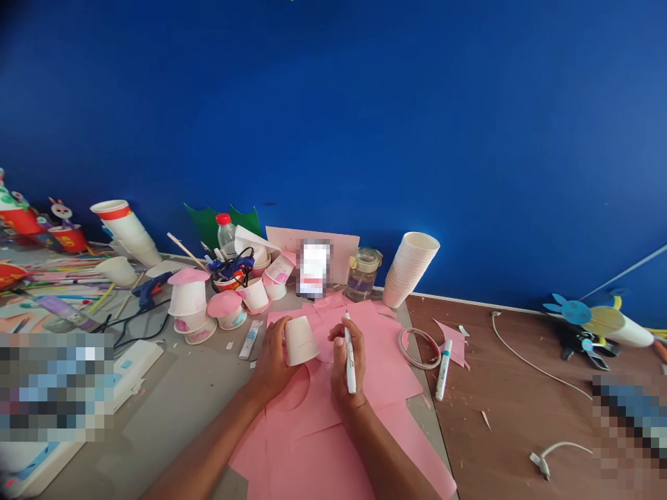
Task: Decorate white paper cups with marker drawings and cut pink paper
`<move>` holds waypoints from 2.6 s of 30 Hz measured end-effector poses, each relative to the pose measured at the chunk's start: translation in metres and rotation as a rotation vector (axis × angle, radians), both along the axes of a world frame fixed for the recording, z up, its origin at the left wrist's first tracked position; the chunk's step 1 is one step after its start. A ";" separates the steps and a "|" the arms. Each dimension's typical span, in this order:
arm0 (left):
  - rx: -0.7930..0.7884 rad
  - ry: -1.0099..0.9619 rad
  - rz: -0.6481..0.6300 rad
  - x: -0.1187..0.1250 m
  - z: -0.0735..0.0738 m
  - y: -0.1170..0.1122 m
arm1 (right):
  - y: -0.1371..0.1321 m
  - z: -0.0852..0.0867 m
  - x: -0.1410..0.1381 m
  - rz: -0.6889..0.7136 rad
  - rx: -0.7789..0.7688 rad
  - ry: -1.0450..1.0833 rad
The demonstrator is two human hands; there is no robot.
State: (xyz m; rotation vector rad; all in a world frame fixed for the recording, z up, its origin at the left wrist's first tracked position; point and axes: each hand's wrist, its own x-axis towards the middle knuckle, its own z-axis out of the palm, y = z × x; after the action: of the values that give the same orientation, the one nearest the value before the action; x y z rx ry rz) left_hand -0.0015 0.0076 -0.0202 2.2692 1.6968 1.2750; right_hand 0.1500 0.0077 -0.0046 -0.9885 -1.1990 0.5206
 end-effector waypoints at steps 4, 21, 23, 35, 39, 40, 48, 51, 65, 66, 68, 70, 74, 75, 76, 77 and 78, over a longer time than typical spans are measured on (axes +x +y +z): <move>0.010 0.017 0.036 0.000 0.002 0.000 | -0.011 0.005 -0.005 0.221 0.036 0.030; 0.069 0.068 0.070 -0.002 0.000 0.002 | -0.022 -0.003 -0.010 0.286 -0.089 0.042; 0.078 0.067 0.067 -0.002 0.001 0.002 | -0.022 -0.003 -0.011 0.279 -0.087 0.055; 0.085 0.063 0.085 -0.001 0.003 0.001 | -0.022 -0.003 -0.013 0.280 -0.112 0.071; 0.086 0.059 0.088 -0.001 0.002 0.001 | -0.021 -0.002 -0.014 0.274 -0.111 0.071; 0.089 0.058 0.087 -0.001 0.002 0.001 | -0.020 -0.001 -0.014 0.270 -0.111 0.070; 0.087 0.063 0.089 -0.001 0.001 0.002 | -0.022 0.002 -0.014 0.274 -0.119 0.077; 0.070 0.049 0.084 -0.001 0.001 0.001 | -0.023 0.003 -0.015 0.279 -0.115 0.072; 0.073 0.046 0.083 0.000 0.002 0.001 | -0.022 0.001 -0.015 0.287 -0.134 0.082; 0.074 0.045 0.080 0.000 0.002 0.001 | -0.022 0.001 -0.015 0.286 -0.132 0.077; 0.076 0.046 0.078 0.000 0.002 0.001 | -0.022 0.002 -0.015 0.284 -0.125 0.068; 0.078 0.047 0.079 0.000 0.002 0.001 | -0.022 0.002 -0.014 0.280 -0.129 0.061; 0.080 0.059 0.074 0.000 0.001 0.001 | -0.022 0.005 -0.014 0.269 -0.138 0.046; 0.078 0.061 0.073 0.000 0.000 0.001 | -0.022 0.005 -0.014 0.268 -0.133 0.045; 0.077 0.060 0.073 0.000 0.000 0.001 | -0.023 0.005 -0.014 0.268 -0.126 0.047; 0.073 0.058 0.071 0.000 -0.001 0.001 | -0.023 0.006 -0.014 0.268 -0.122 0.050; 0.070 0.056 0.071 0.000 -0.001 0.002 | -0.023 0.005 -0.014 0.268 -0.120 0.056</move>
State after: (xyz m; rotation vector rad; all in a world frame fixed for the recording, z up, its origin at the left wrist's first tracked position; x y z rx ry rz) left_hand -0.0010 0.0091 -0.0211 2.3243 1.7942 1.3165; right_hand 0.1355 -0.0149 0.0009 -0.9130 -1.2686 0.8346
